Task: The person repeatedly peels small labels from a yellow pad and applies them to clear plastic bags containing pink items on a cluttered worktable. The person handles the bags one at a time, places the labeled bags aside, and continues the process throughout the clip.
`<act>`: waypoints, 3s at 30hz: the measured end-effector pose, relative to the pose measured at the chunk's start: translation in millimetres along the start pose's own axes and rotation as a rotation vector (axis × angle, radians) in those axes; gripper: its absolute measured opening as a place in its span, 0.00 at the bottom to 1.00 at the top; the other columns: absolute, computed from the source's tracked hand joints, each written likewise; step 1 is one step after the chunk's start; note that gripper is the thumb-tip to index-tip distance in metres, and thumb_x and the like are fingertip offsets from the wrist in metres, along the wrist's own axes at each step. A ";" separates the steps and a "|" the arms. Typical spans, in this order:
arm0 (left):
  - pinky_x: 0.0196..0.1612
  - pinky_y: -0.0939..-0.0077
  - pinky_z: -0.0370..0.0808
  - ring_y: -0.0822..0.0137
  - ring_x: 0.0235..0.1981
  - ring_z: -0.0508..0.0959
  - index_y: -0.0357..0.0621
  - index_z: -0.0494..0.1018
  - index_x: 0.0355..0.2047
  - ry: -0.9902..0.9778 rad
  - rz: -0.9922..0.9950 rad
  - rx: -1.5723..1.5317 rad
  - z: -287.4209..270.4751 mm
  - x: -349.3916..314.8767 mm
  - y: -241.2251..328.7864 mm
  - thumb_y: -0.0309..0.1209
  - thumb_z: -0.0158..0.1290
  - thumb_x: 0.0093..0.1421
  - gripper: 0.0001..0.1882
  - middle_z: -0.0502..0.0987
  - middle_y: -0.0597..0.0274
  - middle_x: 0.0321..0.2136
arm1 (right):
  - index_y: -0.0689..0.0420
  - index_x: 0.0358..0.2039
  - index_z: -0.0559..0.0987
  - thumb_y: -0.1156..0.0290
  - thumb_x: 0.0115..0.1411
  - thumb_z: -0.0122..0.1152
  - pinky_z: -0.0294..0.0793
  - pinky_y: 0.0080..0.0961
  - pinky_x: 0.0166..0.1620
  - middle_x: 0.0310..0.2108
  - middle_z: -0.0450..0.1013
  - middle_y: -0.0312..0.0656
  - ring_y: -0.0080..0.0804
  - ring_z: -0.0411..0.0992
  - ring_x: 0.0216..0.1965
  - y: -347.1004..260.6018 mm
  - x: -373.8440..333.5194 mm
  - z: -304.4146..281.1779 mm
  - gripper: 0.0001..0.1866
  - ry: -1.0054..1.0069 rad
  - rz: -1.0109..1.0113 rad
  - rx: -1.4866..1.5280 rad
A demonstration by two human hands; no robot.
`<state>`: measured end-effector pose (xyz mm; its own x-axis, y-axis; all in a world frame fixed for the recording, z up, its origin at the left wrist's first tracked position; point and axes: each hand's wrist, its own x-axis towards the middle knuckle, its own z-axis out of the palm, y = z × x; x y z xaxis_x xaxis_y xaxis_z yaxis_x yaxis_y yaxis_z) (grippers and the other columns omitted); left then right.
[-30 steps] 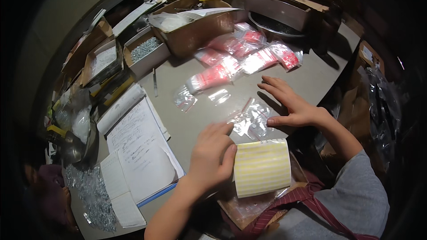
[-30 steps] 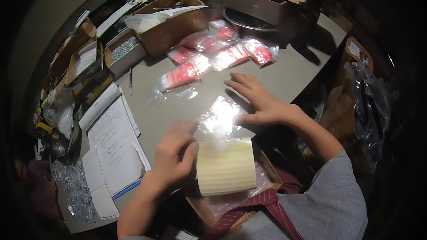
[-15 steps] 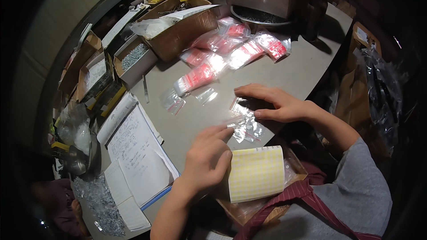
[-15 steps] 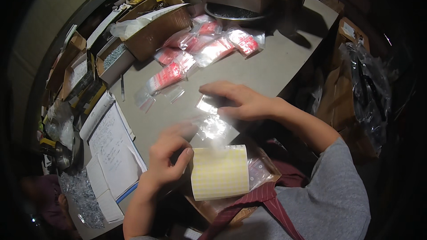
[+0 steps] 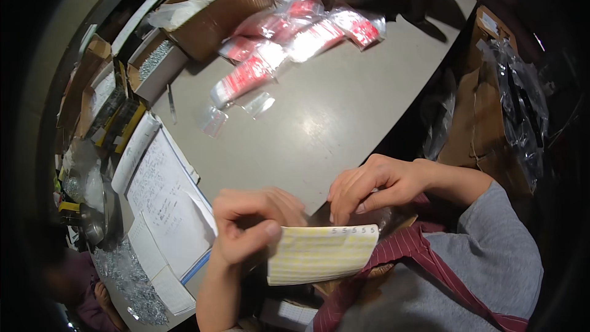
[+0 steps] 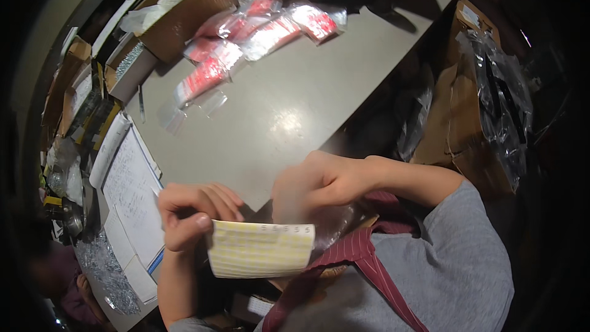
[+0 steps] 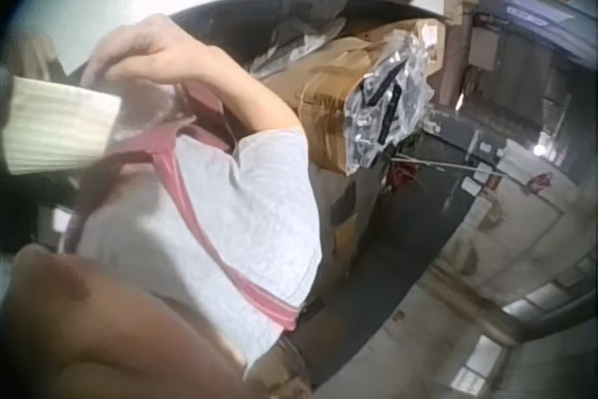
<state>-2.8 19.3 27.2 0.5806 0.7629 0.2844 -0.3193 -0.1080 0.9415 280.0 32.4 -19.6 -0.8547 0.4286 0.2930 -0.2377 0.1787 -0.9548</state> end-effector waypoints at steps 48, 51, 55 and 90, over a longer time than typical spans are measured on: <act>0.33 0.72 0.74 0.71 0.28 0.79 0.36 0.80 0.40 0.664 -0.264 0.352 -17.7 4.4 -21.5 0.34 0.56 0.68 0.12 0.81 0.60 0.27 | 0.61 0.44 0.76 0.76 0.48 0.63 0.73 0.40 0.45 0.40 0.71 0.49 0.52 0.72 0.42 -30.2 104.7 -36.0 0.20 0.109 -0.134 -0.989; 0.30 0.66 0.75 0.59 0.27 0.81 0.39 0.79 0.41 0.545 -0.123 0.736 -15.6 -0.9 -25.5 0.34 0.55 0.68 0.10 0.81 0.52 0.26 | 0.62 0.40 0.74 0.77 0.58 0.60 0.73 0.37 0.42 0.36 0.72 0.48 0.47 0.73 0.38 -24.4 134.1 -58.3 0.09 0.228 0.070 -0.986; 0.26 0.59 0.74 0.52 0.25 0.80 0.41 0.77 0.35 0.390 0.278 1.109 -7.6 -1.1 -23.5 0.30 0.58 0.63 0.05 0.78 0.52 0.24 | 0.63 0.39 0.74 0.74 0.65 0.60 0.73 0.36 0.48 0.35 0.75 0.46 0.37 0.75 0.39 4.7 154.2 -68.2 0.07 0.164 0.184 -0.885; 0.36 0.64 0.78 0.53 0.34 0.81 0.43 0.77 0.30 0.373 0.307 1.291 4.5 -5.8 -34.9 0.29 0.62 0.55 0.05 0.80 0.55 0.32 | 0.58 0.41 0.80 0.54 0.63 0.64 0.73 0.47 0.34 0.23 0.77 0.50 0.53 0.77 0.28 1.7 191.8 -69.1 0.19 0.098 0.276 -1.260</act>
<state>8.3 15.8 -6.5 0.3147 0.7033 0.6375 0.6372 -0.6543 0.4073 147.5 176.1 38.5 -0.7552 0.6384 0.1487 0.5826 0.7577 -0.2939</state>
